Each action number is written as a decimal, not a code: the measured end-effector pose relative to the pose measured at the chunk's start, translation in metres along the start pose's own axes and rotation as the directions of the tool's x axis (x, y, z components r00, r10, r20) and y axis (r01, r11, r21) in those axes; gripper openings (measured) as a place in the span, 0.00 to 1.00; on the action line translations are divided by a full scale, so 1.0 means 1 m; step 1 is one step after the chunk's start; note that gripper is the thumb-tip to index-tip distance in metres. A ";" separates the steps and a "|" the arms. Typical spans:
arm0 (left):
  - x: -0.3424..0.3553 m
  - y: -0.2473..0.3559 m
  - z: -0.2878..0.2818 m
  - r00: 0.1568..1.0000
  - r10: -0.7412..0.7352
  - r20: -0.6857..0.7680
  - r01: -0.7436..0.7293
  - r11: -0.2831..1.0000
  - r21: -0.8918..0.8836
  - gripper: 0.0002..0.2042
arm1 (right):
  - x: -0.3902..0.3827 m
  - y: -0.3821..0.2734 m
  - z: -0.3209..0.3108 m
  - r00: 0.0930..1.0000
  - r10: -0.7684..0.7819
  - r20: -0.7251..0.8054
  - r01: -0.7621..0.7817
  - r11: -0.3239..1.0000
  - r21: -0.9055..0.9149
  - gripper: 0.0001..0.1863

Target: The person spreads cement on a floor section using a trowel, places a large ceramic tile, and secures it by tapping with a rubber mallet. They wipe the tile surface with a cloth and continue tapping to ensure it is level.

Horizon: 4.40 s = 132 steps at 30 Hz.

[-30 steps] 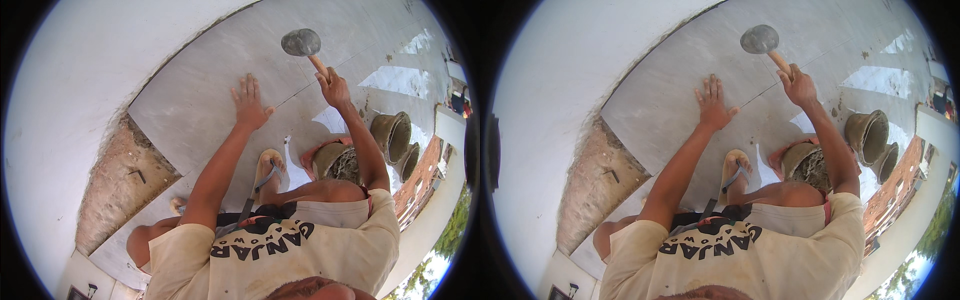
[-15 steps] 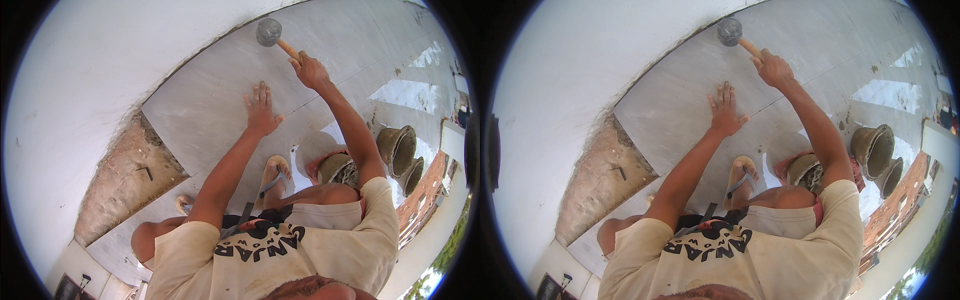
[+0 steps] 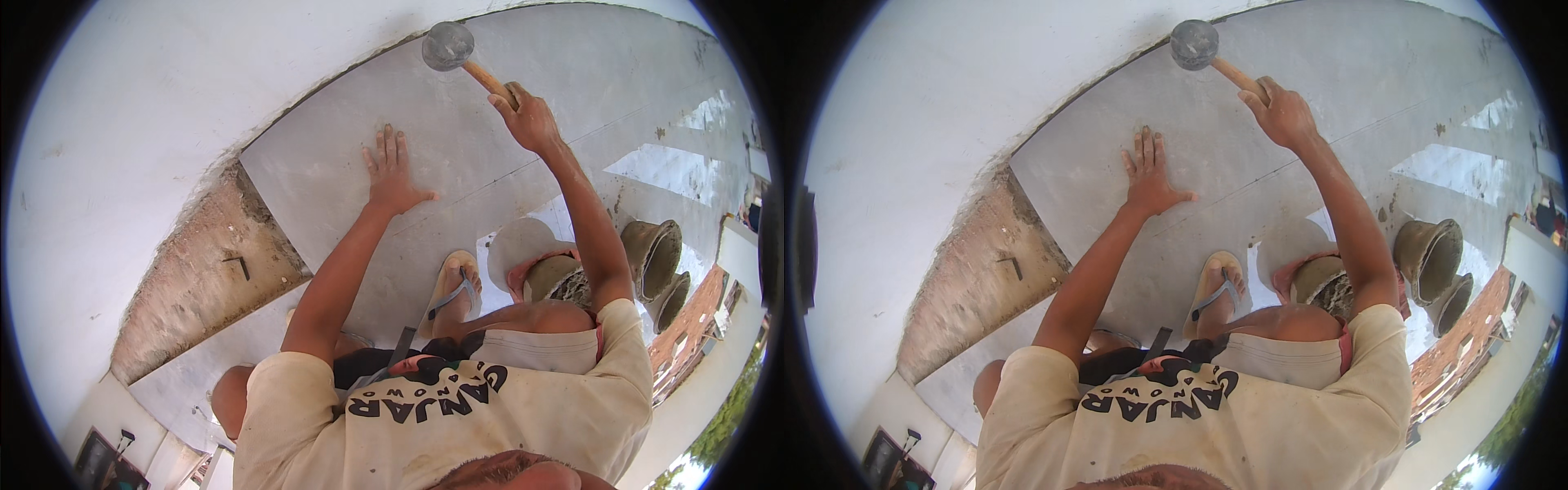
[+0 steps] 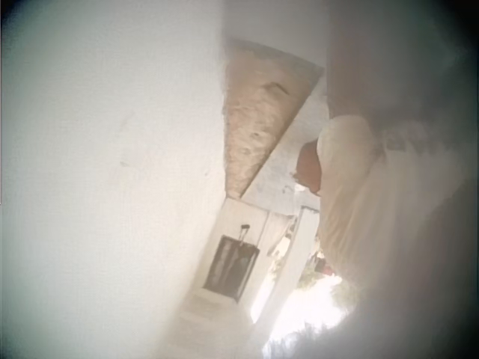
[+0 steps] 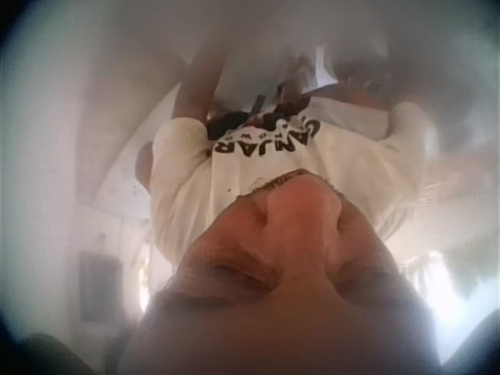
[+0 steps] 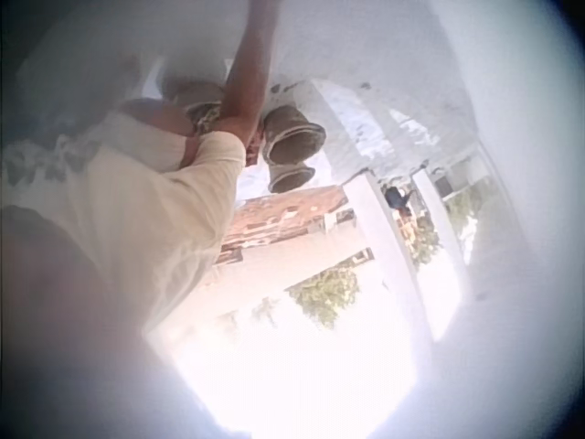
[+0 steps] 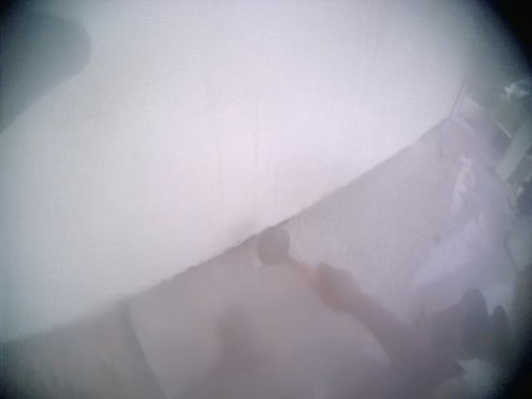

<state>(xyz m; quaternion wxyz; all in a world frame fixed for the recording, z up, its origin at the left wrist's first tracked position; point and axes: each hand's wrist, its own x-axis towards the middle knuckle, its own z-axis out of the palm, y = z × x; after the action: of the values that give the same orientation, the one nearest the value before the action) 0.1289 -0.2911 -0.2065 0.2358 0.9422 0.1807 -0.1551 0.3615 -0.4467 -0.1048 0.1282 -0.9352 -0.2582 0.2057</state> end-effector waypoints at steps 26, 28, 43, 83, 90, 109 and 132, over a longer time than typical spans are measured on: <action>-0.005 0.024 0.015 0.998 0.006 0.058 -0.008 0.999 0.041 0.71 | -0.013 -0.002 -0.013 0.972 -0.178 -0.151 0.194 0.976 0.095 0.29; -0.003 0.026 0.012 0.998 0.009 0.055 -0.011 0.999 0.035 0.71 | -0.019 0.012 0.003 0.932 -0.273 -0.240 0.315 0.936 0.159 0.28; -0.001 0.027 0.013 0.999 0.044 0.022 -0.044 0.999 0.005 0.71 | -0.013 0.019 0.059 0.986 -0.158 0.062 0.166 0.972 -0.168 0.26; -0.077 -0.057 0.025 0.997 0.024 -0.074 -0.024 1.000 -0.007 0.67 | -0.095 0.012 0.107 0.948 -0.248 0.200 0.249 0.968 0.021 0.19; -0.083 -0.054 0.015 1.000 -0.025 -0.001 0.025 0.998 0.065 0.66 | -0.086 -0.021 0.100 0.964 -0.114 0.241 0.099 0.993 0.071 0.26; -0.184 -0.191 -0.034 0.973 0.099 0.208 -0.151 0.957 0.247 0.66 | -0.093 0.001 0.121 0.983 -0.080 0.166 0.082 0.997 -0.005 0.32; -0.158 -0.162 -0.036 0.967 0.115 0.227 -0.171 0.954 0.244 0.62 | -0.102 -0.003 0.115 0.965 0.044 0.259 -0.045 0.999 -0.001 0.27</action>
<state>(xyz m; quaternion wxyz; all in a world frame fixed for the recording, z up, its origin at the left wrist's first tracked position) -0.0710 -0.1815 -0.1792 0.1377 0.9540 0.0635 -0.2588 0.2288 -0.4834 -0.1727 0.0910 -0.9056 -0.2512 0.3295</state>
